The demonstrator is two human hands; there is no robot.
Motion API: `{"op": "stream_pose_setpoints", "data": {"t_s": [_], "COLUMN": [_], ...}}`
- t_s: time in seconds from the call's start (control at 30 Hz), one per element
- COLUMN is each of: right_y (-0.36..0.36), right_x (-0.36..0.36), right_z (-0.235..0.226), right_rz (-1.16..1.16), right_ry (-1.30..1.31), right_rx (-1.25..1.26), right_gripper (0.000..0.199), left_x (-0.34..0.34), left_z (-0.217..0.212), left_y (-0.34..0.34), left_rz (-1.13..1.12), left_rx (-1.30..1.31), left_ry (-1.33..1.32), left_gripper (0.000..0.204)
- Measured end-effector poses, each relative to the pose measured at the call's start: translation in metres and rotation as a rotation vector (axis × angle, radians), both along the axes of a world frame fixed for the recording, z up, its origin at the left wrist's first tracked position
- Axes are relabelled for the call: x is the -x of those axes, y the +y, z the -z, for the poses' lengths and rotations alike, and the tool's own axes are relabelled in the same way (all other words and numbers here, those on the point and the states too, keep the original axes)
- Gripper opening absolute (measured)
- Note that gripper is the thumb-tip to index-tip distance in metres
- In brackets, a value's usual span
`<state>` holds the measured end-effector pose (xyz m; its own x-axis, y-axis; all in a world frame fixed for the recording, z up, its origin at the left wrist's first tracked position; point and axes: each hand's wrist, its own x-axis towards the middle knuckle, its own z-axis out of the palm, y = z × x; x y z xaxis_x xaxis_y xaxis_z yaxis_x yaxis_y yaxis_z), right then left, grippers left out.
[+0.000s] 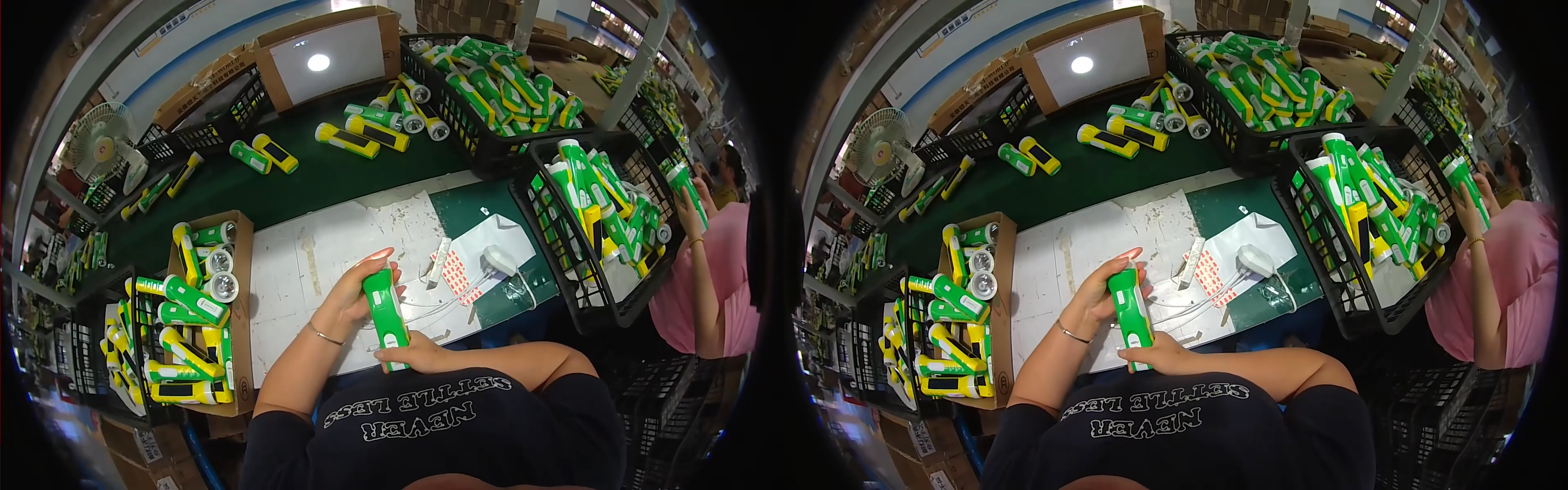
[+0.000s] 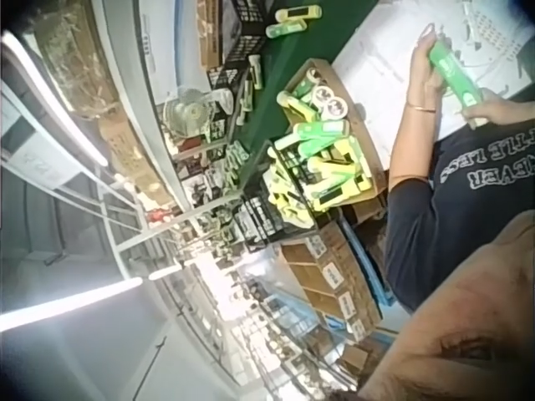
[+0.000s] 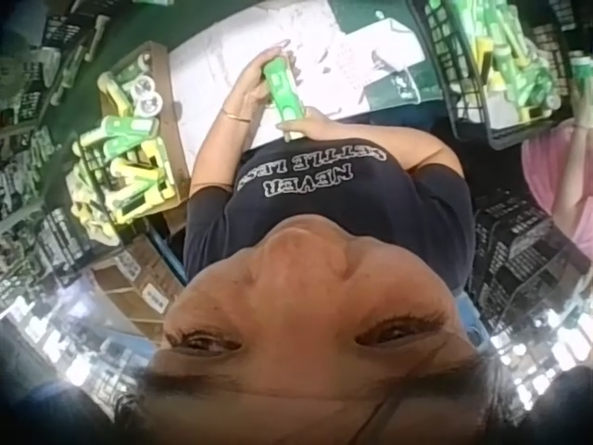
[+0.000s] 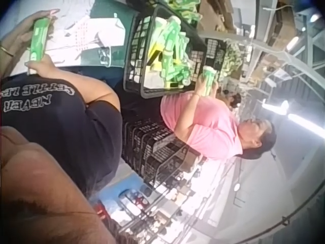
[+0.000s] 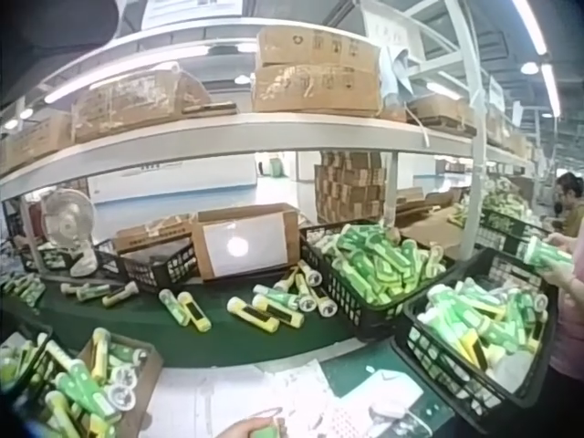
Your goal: Applying labels or stickers to green and yellow flashlights at an assembly station.
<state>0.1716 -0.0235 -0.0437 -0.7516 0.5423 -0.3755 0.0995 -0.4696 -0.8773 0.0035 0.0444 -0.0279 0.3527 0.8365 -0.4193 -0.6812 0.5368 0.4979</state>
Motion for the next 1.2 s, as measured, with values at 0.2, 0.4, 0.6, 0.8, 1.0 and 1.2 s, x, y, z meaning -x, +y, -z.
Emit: {"op": "stream_pose_setpoints", "data": {"t_s": [0.2, 0.4, 0.6, 0.8, 1.0, 1.2], "right_y": [0.002, 0.002, 0.023, 0.057, 0.053, 0.037], "right_x": [-0.001, -0.001, -0.006, -0.030, -0.008, -0.011], "right_z": [0.002, -0.009, -0.032, -0.048, -0.061, -0.054], "right_rz": [-0.027, 0.091, 0.012, 0.054, 0.087, -0.445], "right_ry": [-0.006, 0.015, -0.012, -0.300, -0.367, -0.266], "right_rx": [-0.016, 0.231, 0.030, -0.999, -1.651, -1.649], "right_gripper": [0.023, 0.023, 0.039, 0.021, 0.009, 0.014], "left_x": [-0.004, -0.024, -0.019, 0.000, -0.007, 0.005], "left_z": [0.007, 0.007, 0.004, -0.026, -0.025, -0.021], "left_y": [-0.008, -0.047, -0.039, -0.029, -0.037, -0.036], "left_rz": [-0.072, 0.037, -0.199, -0.206, -0.168, -0.335], "left_rx": [-0.027, -0.155, -0.144, -0.273, -0.319, -0.388], "left_ry": [-0.176, 0.117, 0.175, 0.295, 0.472, 0.319], "left_gripper": [0.042, 0.040, 0.033, 0.029, 0.030, 0.043]}}
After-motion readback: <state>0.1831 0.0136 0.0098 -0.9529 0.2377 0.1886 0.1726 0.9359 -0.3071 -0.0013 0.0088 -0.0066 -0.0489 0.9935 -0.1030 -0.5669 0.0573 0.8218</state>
